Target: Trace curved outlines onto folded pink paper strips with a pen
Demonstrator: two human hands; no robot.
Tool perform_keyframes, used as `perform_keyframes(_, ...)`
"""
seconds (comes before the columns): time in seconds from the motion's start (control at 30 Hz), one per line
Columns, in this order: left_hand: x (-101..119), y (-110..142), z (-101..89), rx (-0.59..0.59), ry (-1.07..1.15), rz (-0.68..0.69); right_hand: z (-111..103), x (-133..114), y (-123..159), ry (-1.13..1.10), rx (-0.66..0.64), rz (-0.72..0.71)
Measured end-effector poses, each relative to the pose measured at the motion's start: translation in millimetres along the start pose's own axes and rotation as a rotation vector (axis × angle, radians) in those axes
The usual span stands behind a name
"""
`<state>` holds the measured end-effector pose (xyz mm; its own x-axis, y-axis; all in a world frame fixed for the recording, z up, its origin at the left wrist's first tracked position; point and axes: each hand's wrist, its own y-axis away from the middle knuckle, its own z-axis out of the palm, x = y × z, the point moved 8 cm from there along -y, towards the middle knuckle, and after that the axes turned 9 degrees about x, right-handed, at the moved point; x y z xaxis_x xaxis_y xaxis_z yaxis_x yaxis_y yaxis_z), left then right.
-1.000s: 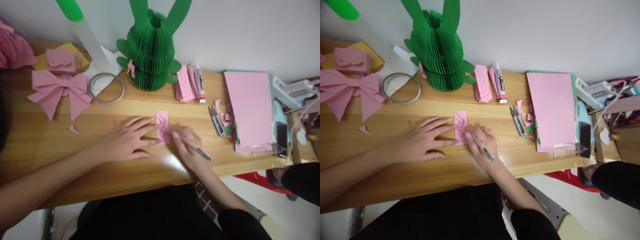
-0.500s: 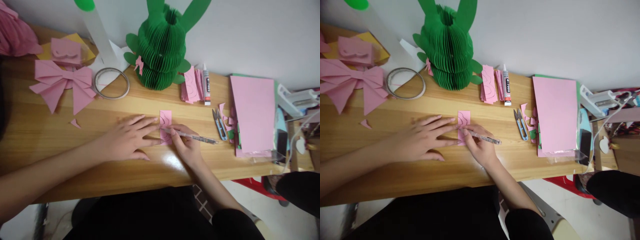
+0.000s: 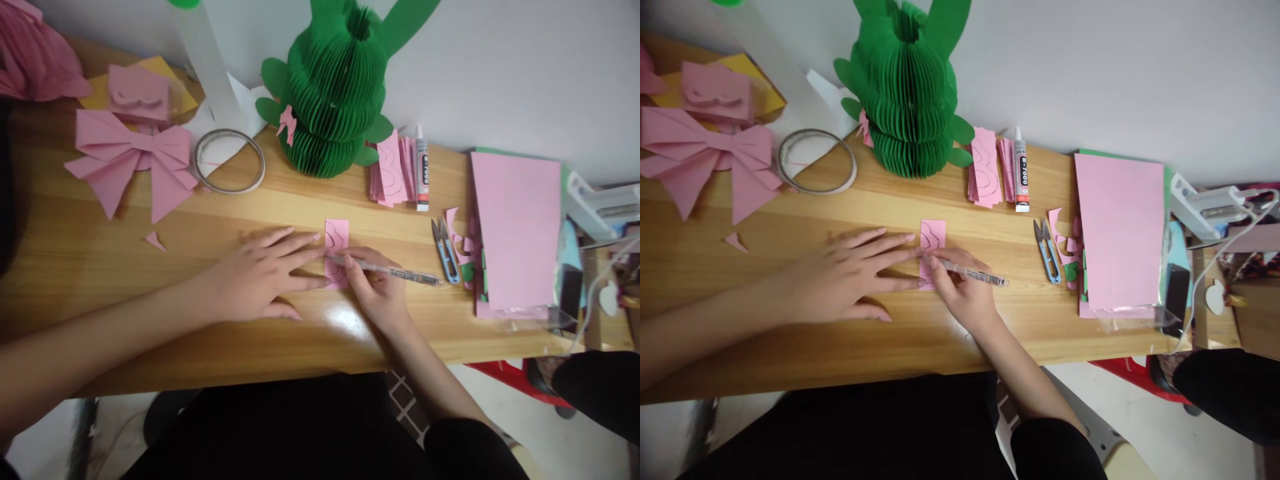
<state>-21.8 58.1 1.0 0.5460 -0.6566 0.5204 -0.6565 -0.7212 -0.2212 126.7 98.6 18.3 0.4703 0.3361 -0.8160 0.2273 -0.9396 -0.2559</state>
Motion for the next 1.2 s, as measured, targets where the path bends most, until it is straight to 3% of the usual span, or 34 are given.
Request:
perform_keyframes(0.57, 0.8, -1.5, 6.9, -0.098, -0.085, -0.015, -14.5, -3.0, 3.9, 0.127, -0.006, -0.011)
perform_keyframes(1.2, 3.0, -1.4, 4.6, -0.081, -0.110, 0.000, -10.1, -6.2, 15.9, 0.014, -0.074, -0.016)
